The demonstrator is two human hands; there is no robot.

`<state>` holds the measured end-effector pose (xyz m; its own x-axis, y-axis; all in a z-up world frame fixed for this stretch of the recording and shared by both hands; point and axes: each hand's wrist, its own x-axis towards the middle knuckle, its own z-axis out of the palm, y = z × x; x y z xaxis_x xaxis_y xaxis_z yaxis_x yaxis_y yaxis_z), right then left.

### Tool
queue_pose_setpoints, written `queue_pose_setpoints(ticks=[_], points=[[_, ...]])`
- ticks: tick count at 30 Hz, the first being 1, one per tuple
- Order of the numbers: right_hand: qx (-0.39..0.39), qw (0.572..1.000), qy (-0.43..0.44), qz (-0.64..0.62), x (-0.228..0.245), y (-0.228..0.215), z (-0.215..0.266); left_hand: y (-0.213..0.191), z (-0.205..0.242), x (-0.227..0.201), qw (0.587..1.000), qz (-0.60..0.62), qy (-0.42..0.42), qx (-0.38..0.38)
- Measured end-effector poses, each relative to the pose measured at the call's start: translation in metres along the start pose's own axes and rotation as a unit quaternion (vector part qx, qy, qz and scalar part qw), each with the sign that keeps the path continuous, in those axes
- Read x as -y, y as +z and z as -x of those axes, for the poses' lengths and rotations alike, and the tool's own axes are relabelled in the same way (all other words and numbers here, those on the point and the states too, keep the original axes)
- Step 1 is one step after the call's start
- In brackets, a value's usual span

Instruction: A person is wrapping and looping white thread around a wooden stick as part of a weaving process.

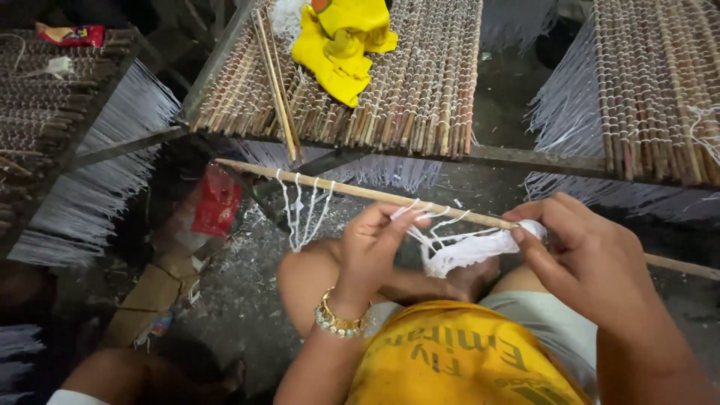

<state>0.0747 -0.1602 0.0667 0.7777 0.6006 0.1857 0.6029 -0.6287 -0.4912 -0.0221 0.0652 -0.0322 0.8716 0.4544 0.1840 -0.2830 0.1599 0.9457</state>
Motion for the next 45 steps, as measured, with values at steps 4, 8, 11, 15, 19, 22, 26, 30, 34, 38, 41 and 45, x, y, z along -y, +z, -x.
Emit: queue_pose_setpoints(ticks=[4,8,11,15,19,22,26,30,34,38,41,45], points=[[0.002,1.0,0.016,0.006,-0.002,0.0,0.001,0.004,-0.003,0.0,0.998,0.019,0.053,0.016],[-0.012,0.999,0.013,-0.037,-0.003,0.002,0.001,0.005,-0.001,0.035,0.977,0.193,0.038,0.082],[-0.019,0.998,0.014,-0.056,0.001,0.004,0.002,0.02,-0.001,0.042,0.923,0.363,-0.017,0.128],[-0.028,0.996,0.044,-0.079,0.004,0.01,0.003,0.053,0.0,0.032,0.814,0.569,-0.058,0.098],[-0.038,0.998,0.031,-0.049,-0.003,0.023,0.006,0.057,-0.012,0.009,0.746,0.661,-0.079,-0.003],[-0.046,0.999,0.027,-0.004,-0.014,0.025,0.008,0.048,-0.021,0.003,0.76,0.644,-0.011,-0.082],[-0.058,0.997,0.039,0.04,-0.02,0.025,0.008,0.047,-0.021,0.004,0.756,0.651,0.002,-0.067],[-0.082,0.994,0.021,0.075,-0.04,0.029,0.003,0.045,-0.03,0.022,0.797,0.603,0.023,0.002],[-0.084,0.993,-0.002,-0.08,-0.078,0.02,-0.017,0.008,-0.031,0.097,0.831,0.555,-0.016,0.042],[-0.097,0.984,0.032,-0.149,-0.198,0.039,-0.04,-0.031,-0.009,0.19,0.816,0.561,-0.099,-0.097],[-0.098,0.982,-0.007,-0.159,-0.218,0.032,-0.046,-0.043,0.008,0.228,0.798,0.532,-0.159,-0.235],[-0.095,0.99,0.034,-0.097,-0.154,0.018,-0.028,0.009,0.017,0.206,0.793,0.452,-0.276,-0.302]])
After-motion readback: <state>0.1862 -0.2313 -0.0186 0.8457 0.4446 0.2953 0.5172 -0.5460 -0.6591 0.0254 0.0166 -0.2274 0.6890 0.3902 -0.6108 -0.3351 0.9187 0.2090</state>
